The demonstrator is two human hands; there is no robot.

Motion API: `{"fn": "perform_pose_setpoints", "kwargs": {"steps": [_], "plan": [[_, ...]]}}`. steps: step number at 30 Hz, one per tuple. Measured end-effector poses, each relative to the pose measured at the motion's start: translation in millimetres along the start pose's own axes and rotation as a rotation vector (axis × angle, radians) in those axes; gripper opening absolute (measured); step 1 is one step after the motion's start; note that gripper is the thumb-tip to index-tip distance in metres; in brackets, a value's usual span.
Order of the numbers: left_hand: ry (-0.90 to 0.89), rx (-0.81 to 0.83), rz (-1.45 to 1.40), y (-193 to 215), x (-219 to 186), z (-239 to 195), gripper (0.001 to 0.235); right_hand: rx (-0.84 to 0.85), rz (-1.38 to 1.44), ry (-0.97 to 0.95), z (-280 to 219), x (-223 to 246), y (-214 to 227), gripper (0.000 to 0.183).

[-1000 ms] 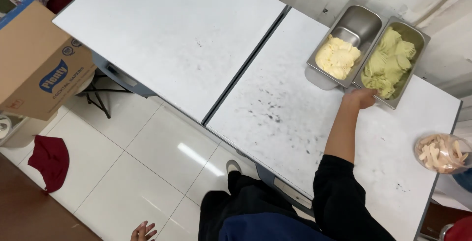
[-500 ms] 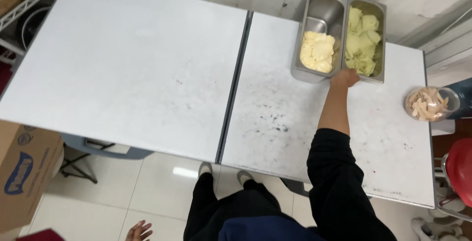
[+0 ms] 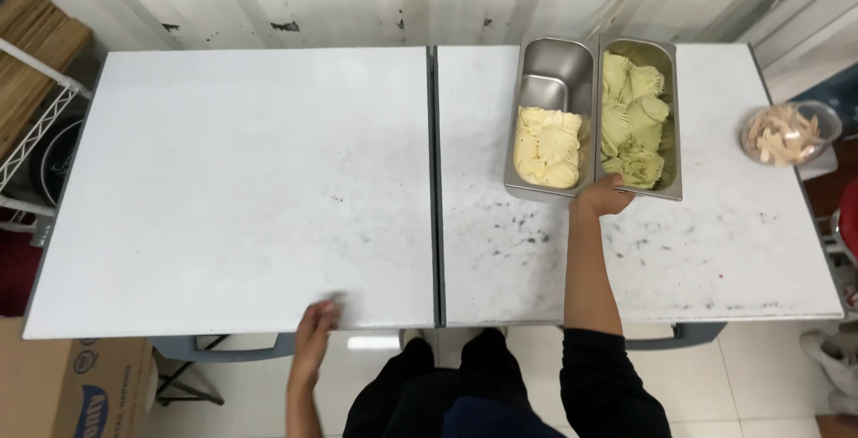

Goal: Transferring gelato trays to a display freezer and cleaning the glass display surface.

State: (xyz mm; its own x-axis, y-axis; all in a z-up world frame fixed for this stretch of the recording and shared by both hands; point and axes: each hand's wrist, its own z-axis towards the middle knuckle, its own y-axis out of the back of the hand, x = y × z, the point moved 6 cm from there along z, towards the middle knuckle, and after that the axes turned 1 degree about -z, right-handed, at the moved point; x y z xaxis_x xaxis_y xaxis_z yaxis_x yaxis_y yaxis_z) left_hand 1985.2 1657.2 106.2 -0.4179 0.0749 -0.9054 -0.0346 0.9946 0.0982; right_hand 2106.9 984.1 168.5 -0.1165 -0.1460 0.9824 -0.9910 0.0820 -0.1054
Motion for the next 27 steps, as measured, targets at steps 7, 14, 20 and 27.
{"fn": "perform_pose_setpoints", "kwargs": {"steps": [7, 14, 20, 27], "plan": [[-0.081, 0.569, 0.177, -260, -119, -4, 0.030, 0.002, -0.066, -0.024, -74, 4, 133, 0.027], [0.013, 0.359, -0.251, -342, -94, -34, 0.028, 0.012, -0.163, 0.028, -92, 5, 196, 0.022], [-0.038, 0.331, -0.188, -295, -81, -6, 0.023, 0.044, -0.303, 0.166, -53, -3, 207, 0.030], [-0.040, -0.111, -0.506, -181, -98, 90, 0.011, 0.052, -0.186, 0.060, 61, 28, 216, 0.031]]}}
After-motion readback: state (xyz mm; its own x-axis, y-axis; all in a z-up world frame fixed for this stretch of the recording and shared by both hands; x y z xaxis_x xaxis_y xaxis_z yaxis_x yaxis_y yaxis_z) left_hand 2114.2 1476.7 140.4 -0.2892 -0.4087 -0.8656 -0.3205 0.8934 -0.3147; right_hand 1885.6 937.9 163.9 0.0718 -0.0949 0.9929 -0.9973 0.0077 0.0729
